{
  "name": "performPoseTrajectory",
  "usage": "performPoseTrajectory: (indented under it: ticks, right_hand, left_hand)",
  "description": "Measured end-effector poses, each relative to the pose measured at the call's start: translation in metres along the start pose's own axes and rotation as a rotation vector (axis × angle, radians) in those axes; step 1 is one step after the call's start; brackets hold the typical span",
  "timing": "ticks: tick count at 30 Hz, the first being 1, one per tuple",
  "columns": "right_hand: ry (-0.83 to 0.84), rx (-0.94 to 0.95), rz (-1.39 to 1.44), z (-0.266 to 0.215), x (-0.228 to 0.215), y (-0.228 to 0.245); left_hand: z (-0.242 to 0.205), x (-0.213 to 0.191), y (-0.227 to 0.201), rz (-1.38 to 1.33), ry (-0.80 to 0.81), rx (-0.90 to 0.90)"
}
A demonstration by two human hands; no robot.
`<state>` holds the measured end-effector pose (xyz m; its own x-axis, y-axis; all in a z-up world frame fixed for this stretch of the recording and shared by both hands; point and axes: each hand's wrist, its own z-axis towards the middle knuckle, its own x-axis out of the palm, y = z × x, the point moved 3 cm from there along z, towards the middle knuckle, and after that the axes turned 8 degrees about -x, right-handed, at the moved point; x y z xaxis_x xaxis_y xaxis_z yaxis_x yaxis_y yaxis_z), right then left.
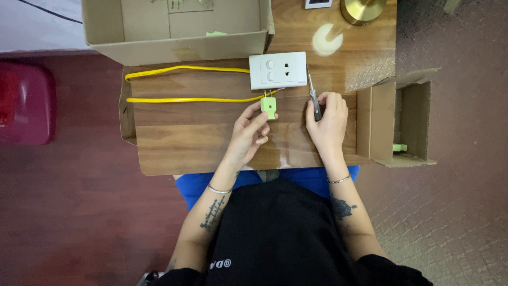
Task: The person assembles a green electrical plug by inserting a yellow wire into the terminal and securing it with a screwdriver. They then attach the plug's cover and tighten the screws to complete the assembly.
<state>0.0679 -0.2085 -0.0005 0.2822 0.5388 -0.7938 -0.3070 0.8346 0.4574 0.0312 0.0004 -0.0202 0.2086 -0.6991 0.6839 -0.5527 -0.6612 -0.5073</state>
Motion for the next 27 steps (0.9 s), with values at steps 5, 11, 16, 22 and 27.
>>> performPoseTrajectory:
  ticks: [5, 11, 16, 22, 27]
  right_hand:
    - [0.005, 0.004, 0.050, 0.001, -0.002, -0.001]
    - [0.006, -0.014, 0.178, 0.002, -0.012, 0.003]
    - [0.003, -0.009, 0.253, -0.003, -0.019, -0.003]
    - [0.050, -0.050, 0.328, -0.003, -0.027, -0.009]
    - [0.087, -0.064, 0.414, 0.000, -0.026, -0.023]
  left_hand:
    - [0.003, -0.005, 0.005, -0.011, 0.010, -0.007]
    - [0.003, -0.006, 0.008, 0.002, 0.002, 0.006]
    - [0.010, -0.010, 0.017, 0.032, 0.001, 0.008]
    - [0.008, 0.016, 0.023, 0.277, -0.078, 0.088]
    - [0.015, 0.052, 0.034, 0.455, 0.050, 0.181]
